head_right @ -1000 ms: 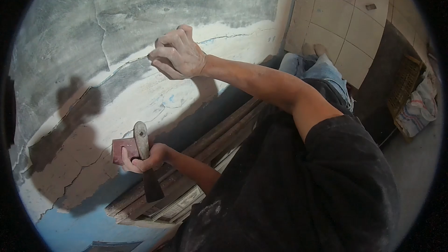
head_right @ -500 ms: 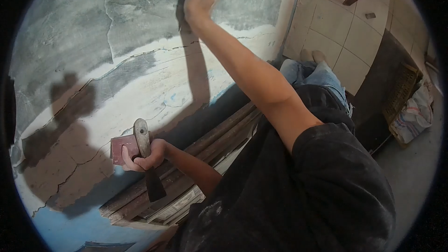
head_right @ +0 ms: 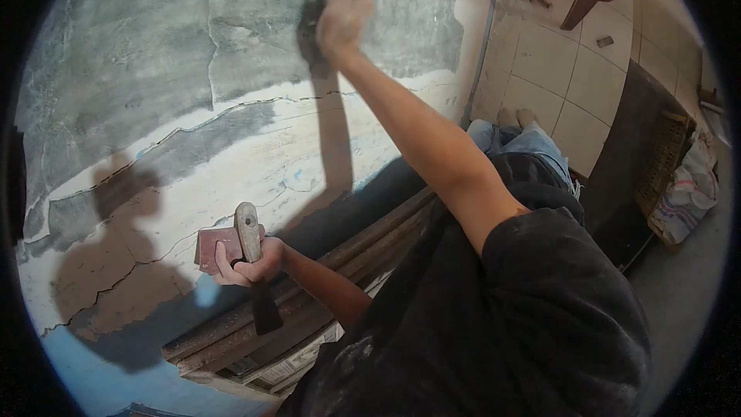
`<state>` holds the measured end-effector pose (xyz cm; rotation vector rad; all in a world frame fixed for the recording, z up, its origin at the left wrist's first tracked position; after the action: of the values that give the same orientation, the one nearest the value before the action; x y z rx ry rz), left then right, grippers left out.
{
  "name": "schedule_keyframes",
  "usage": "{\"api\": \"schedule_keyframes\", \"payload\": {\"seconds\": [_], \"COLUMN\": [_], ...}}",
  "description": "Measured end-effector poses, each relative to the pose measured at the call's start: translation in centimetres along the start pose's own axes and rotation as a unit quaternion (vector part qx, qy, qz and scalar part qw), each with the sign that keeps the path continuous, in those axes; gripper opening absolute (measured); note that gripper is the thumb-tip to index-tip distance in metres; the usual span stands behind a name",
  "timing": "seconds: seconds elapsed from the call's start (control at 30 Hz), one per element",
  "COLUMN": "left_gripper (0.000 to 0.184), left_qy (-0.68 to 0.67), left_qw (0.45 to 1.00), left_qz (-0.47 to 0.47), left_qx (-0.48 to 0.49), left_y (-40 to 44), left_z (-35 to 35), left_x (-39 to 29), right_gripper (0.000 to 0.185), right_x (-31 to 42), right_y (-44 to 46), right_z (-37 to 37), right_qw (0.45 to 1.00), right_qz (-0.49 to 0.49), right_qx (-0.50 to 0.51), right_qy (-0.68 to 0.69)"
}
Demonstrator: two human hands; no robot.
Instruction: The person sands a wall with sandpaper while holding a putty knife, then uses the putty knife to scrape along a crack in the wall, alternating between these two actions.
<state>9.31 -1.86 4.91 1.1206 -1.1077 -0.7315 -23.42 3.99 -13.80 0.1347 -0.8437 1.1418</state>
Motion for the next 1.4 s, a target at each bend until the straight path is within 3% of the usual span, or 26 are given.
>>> {"api": "schedule_keyframes", "payload": {"seconds": [0.07, 0.1, 0.13, 0.27, 0.37, 0.43, 0.47, 0.63, 0.67, 0.8, 0.9, 0.93, 1.07, 1.17, 1.27, 1.37, 1.4], "left_gripper": [0.048, 0.048, 0.047, 0.046, 0.046, 0.046, 0.047, 0.048, 0.049, 0.049, 0.048, 0.048, 0.048, 0.049, 0.049, 0.05, 0.05], "left_qy": [-0.004, -0.003, -0.003, 0.005, -0.008, -0.006, -0.007, -0.016, -0.019, 0.007, 0.031, 0.032, 0.01, 0.005, 0.009, 0.013, 0.013], "left_qw": [1.0, 1.0, 1.0, 0.999, 1.0, 1.0, 1.0, 1.0, 1.0, 1.0, 0.999, 0.999, 1.0, 1.0, 1.0, 1.0, 1.0], "left_qz": [0.0, 0.003, 0.008, 0.024, 0.005, 0.021, 0.03, 0.003, -0.005, 0.001, 0.018, 0.023, 0.006, 0.014, 0.02, 0.006, 0.002], "left_qx": [0.014, 0.013, 0.012, 0.022, 0.016, 0.008, 0.002, -0.01, -0.013, 0.002, 0.017, 0.02, 0.006, 0.013, 0.011, 0.016, 0.013], "left_y": [-0.4, -0.4, -0.3, 0.0, 0.1, 0.0, -0.1, -0.1, -0.1, 0.0, -0.1, -0.1, -0.2, 0.0, 0.0, 0.0, -0.1], "left_z": [-0.5, -0.5, -0.4, -0.1, 0.2, 0.0, 0.1, 0.5, 0.5, 0.3, 0.0, 0.0, 0.3, 0.3, 0.4, 0.4, 0.2], "left_x": [0.6, 0.5, 0.4, -0.1, -0.2, 0.1, 0.2, -0.2, -0.3, -0.3, -0.2, -0.3, -0.4, -0.3, -0.4, -0.3, -0.2], "right_gripper": [0.049, 0.045, 0.038, 0.017, 0.02, 0.031, 0.041, 0.01, 0.01, 0.039, 0.045, 0.055, 0.064, 0.054, 0.042, 0.033, 0.034], "right_x": [4.3, 6.3, 6.6, 10.1, 9.3, 8.2, 8.4, 7.6, 7.7, 6.6, 5.8, 5.5, 4.3, 4.3, 4.3, 4.3, 4.4], "right_y": [-3.3, -4.7, -5.8, -8.6, -8.8, -8.5, -8.4, -8.3, -8.5, -10.0, -8.7, -7.9, -5.9, -6.0, -5.2, -4.7, -4.9], "right_z": [2.6, 3.7, 5.0, 6.6, 5.8, 6.0, 5.7, 3.2, 2.4, 0.5, 0.4, -0.1, -0.2, 0.2, 0.3, 0.2, -0.3], "right_qw": [0.985, 0.984, 0.969, 0.873, 0.882, 0.89, 0.902, 0.879, 0.877, 0.832, 0.855, 0.873, 0.862, 0.831, 0.835, 0.846, 0.819], "right_qz": [-0.149, -0.1, -0.162, -0.462, -0.434, -0.397, -0.387, -0.391, -0.386, -0.399, -0.359, -0.319, -0.138, -0.082, 0.096, 0.134, 0.191], "right_qx": [0.077, 0.15, 0.177, 0.151, 0.185, 0.222, 0.187, 0.273, 0.288, 0.385, 0.374, 0.344, 0.401, 0.469, 0.509, 0.507, 0.53], "right_qy": [-0.038, -0.002, 0.055, 0.033, -0.009, -0.042, -0.024, -0.009, 0.006, -0.024, -0.03, -0.134, -0.278, -0.289, -0.188, -0.092, -0.11]}}
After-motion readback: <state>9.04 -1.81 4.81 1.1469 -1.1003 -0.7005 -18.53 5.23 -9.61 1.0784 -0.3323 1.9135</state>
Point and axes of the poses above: each hand's wrist, its own y-axis towards the middle knuckle, its own z-axis out of the palm, x = y × z, the point moved 6 cm from there along y, towards the middle knuckle, and after that the axes turned 9 degrees about -x, right-handed, at the moved point
